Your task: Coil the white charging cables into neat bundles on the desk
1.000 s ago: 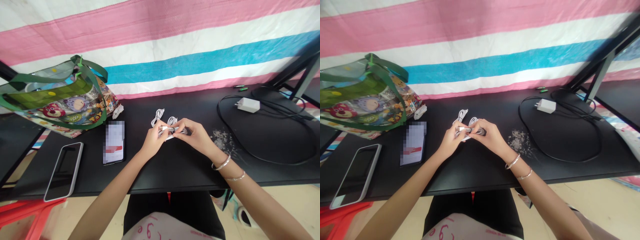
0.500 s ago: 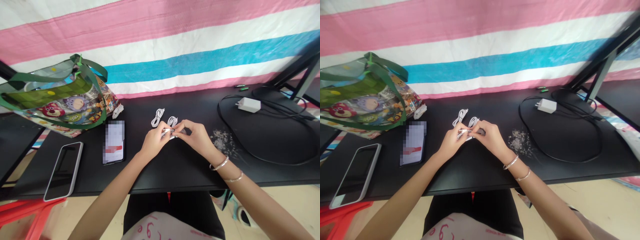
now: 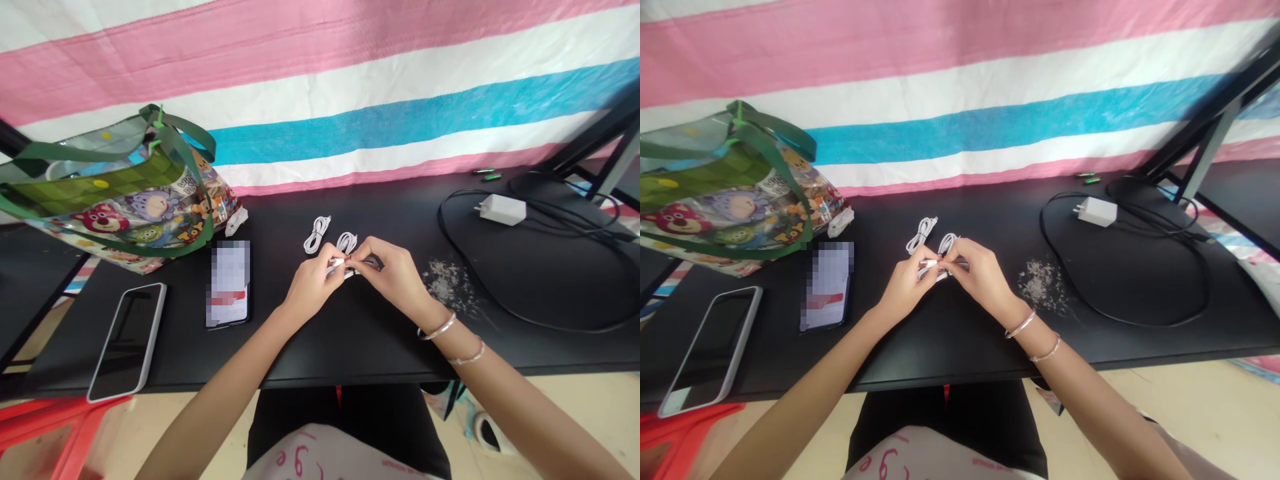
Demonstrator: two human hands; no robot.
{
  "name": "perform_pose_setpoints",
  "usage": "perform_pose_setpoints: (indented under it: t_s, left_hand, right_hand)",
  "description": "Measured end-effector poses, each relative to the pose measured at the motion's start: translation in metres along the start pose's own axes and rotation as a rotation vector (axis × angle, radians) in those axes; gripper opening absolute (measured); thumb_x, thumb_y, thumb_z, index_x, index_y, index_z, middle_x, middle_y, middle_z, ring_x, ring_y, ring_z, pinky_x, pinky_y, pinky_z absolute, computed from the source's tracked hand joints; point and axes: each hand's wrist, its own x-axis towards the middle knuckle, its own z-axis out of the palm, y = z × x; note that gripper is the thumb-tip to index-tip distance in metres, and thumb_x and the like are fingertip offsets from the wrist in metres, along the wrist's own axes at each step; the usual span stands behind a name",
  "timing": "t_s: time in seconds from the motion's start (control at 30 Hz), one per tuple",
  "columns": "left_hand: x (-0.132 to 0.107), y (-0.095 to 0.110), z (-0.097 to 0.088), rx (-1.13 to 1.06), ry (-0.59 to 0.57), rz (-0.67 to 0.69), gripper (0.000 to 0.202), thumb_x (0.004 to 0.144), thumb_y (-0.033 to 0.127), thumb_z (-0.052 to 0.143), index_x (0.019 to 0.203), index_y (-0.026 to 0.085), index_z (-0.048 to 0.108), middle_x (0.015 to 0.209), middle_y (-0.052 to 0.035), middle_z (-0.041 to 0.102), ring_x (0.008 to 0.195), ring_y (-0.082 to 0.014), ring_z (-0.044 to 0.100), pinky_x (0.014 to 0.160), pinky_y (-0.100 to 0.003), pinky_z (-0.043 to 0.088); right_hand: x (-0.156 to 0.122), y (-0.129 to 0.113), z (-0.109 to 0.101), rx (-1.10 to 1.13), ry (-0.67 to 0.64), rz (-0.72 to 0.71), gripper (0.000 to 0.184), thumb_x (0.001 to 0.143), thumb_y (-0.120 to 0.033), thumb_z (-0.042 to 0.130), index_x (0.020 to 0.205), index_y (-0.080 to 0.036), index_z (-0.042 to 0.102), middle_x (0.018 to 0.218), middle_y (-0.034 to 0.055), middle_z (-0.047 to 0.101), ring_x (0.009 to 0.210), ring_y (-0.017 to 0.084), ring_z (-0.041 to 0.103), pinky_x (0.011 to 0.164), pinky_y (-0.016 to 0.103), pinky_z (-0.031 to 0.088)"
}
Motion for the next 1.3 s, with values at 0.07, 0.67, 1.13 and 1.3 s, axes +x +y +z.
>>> perform_pose_setpoints:
  t_s: [0.07, 0.67, 1.13, 1.3]
  left_hand:
    - [0.000, 0.000, 0.001, -0.042, 0.004, 0.011, 0.003, 0.082, 0.022, 0.047, 0.082, 0.021, 0.050, 0.063, 0.0061, 0.054, 0.055, -0.0100, 0.051, 0.056, -0.019, 0.036]
    - [-0.001, 0.004, 0.000, -0.436, -0.067, -0.125, 0.010, 0.084, 0.028, 0.053, 0.089, 0.021, 0.047, 0.047, 0.0114, 0.047, 0.043, -0.0084, 0.055, 0.057, -0.021, 0.050]
    - [0.000, 0.009, 0.001, -0.428, 0.003, -0.147, 0.022, 0.070, 0.020, 0.070, 0.075, 0.020, 0.049, 0.060, 0.0081, 0.058, 0.052, -0.0073, 0.059, 0.056, -0.018, 0.047]
    - [0.000, 0.008, 0.003, -0.460, 0.003, -0.157, 0.020, 0.072, 0.020, 0.067, 0.072, 0.019, 0.047, 0.064, 0.0069, 0.060, 0.050, -0.0068, 0.060, 0.055, -0.019, 0.049]
  right_hand:
    - [0.000, -0.001, 0.001, -0.003, 0.018, 0.014, 0.020, 0.083, -0.022, 0.059, 0.064, -0.022, 0.052, 0.065, 0.0006, 0.061, 0.061, 0.015, 0.059, 0.057, 0.027, 0.048]
    - [-0.008, -0.002, 0.013, 0.122, 0.220, 0.071, 0.020, 0.082, -0.032, 0.061, 0.077, -0.025, 0.043, 0.072, -0.0011, 0.057, 0.064, 0.014, 0.061, 0.059, 0.026, 0.050]
    - [-0.002, -0.007, 0.013, 0.216, 0.189, 0.115, 0.033, 0.078, -0.027, 0.060, 0.062, -0.024, 0.031, 0.059, -0.0035, 0.052, 0.054, 0.011, 0.050, 0.051, 0.023, 0.042]
    - [-0.002, -0.006, 0.011, 0.253, 0.169, 0.154, 0.035, 0.077, -0.037, 0.065, 0.062, -0.023, 0.036, 0.060, -0.0032, 0.053, 0.055, 0.011, 0.054, 0.053, 0.025, 0.045]
